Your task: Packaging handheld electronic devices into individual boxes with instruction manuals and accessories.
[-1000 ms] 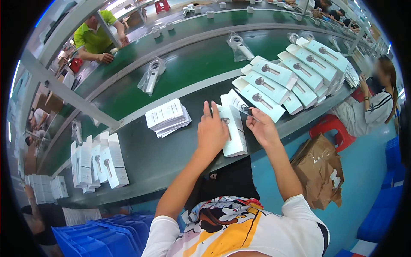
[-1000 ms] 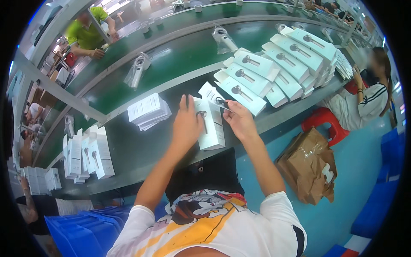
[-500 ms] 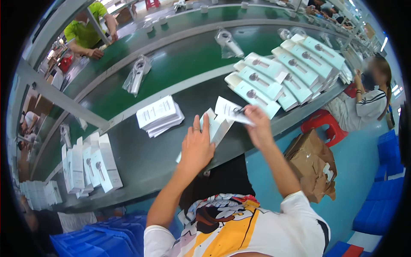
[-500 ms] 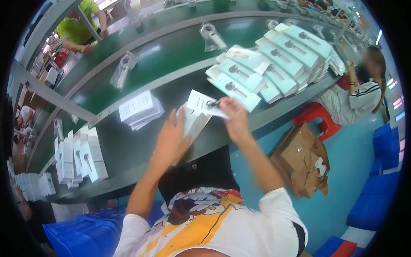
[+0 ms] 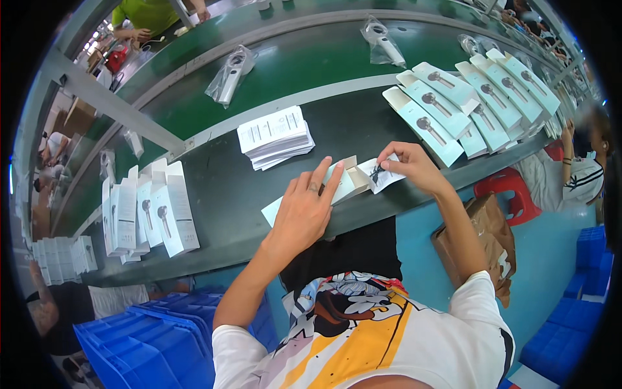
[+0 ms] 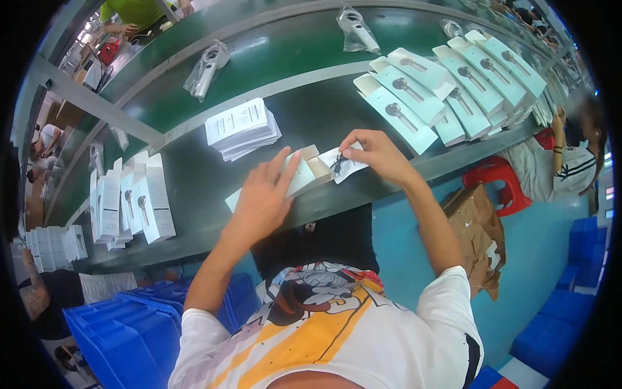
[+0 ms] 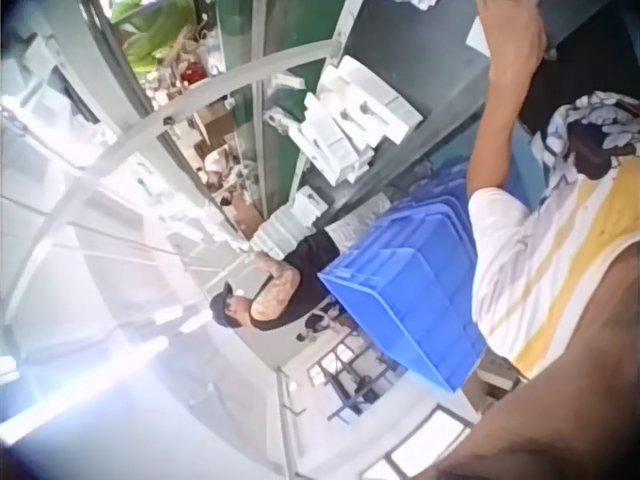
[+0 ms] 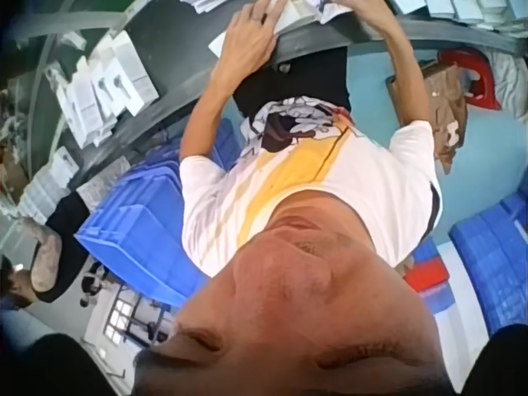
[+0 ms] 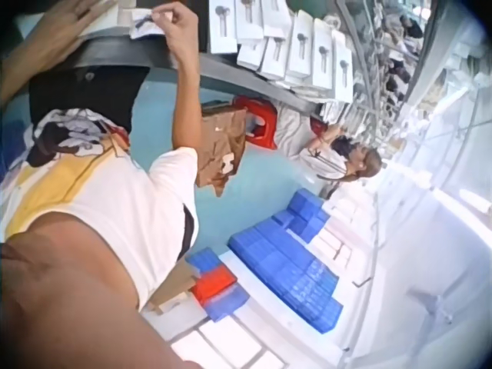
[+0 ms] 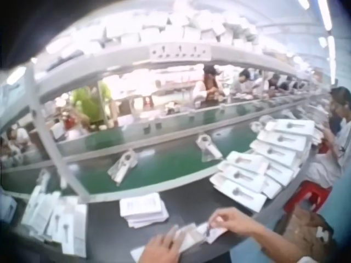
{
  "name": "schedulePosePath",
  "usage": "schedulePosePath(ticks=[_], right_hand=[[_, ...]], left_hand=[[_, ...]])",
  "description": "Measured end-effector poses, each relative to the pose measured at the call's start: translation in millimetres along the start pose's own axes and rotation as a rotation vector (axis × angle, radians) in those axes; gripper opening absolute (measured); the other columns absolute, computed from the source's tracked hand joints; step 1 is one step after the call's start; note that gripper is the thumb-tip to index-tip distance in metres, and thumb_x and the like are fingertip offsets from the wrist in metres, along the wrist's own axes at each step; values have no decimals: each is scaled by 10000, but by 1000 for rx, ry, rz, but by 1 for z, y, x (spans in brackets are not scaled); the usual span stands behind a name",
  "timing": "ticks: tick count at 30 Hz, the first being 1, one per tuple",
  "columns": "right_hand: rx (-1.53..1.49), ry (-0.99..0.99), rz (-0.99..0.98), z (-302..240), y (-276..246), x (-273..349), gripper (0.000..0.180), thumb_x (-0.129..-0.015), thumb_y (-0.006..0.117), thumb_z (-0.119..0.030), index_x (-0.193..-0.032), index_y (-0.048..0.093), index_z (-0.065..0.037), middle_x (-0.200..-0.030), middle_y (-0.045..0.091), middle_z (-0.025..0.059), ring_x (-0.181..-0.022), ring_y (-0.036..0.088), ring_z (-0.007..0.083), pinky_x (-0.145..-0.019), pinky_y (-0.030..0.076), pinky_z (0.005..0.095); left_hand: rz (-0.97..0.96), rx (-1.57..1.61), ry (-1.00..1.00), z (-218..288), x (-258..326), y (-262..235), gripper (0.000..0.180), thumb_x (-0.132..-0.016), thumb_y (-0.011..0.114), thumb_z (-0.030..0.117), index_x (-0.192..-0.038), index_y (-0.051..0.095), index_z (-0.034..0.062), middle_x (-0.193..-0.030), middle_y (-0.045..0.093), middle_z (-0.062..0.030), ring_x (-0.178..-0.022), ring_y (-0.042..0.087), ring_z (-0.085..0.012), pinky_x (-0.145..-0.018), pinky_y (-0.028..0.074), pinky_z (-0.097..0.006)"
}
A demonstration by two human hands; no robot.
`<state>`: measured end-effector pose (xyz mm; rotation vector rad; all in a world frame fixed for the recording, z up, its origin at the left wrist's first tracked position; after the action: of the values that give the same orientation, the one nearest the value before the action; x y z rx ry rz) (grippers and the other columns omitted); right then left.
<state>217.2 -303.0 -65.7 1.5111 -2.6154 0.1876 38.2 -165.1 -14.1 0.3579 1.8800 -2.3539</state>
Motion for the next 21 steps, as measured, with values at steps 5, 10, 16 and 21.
schedulePosePath(ticks=[5, 10, 16, 21], right_hand=[[77, -3, 122, -1, -5, 3, 76, -876, 630, -72, -922, 640, -13, -854, 631, 1, -780, 559, 48, -706, 434, 206], [362, -169, 321, -33, 5, 18, 81, -872, 621, -57, -927, 643, 0, -867, 636, 13, -797, 558, 67, -703, 423, 213], [448, -408, 353, -52, 1, 27, 94, -831, 612, 38, -922, 633, 27, -895, 634, 87, -827, 594, 152, -753, 452, 252], [529, -455, 272, -44, 9, 28, 90, -830, 608, 36, -917, 629, 31, -907, 637, 91, -843, 606, 169, -771, 462, 262]], left_hand=[[-40, 44, 78, -5, 5, -1, 765, -727, 687, 47, -1421, 366, 19, -1393, 416, -215, -973, 529, -313, -872, 436, -384], [-71, 93, 51, -9, 3, -2, 784, -724, 694, 40, -1427, 349, 17, -1420, 386, -216, -968, 531, -320, -872, 444, -395], [-87, 114, 50, -8, 3, -4, 781, -736, 684, 29, -1438, 341, 40, -1440, 359, -226, -953, 541, -326, -864, 460, -406], [-91, 113, 53, -6, 4, -4, 769, -749, 671, 16, -1443, 341, 57, -1446, 350, -229, -959, 545, -328, -875, 461, -409]])
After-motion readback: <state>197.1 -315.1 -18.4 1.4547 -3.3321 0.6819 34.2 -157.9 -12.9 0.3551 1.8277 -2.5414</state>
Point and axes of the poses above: each hand's wrist, its own x-axis away from the middle knuckle, its own y-axis out of the palm, z = x × y, the point moved 5 cm from there along -x, towards the middle knuckle
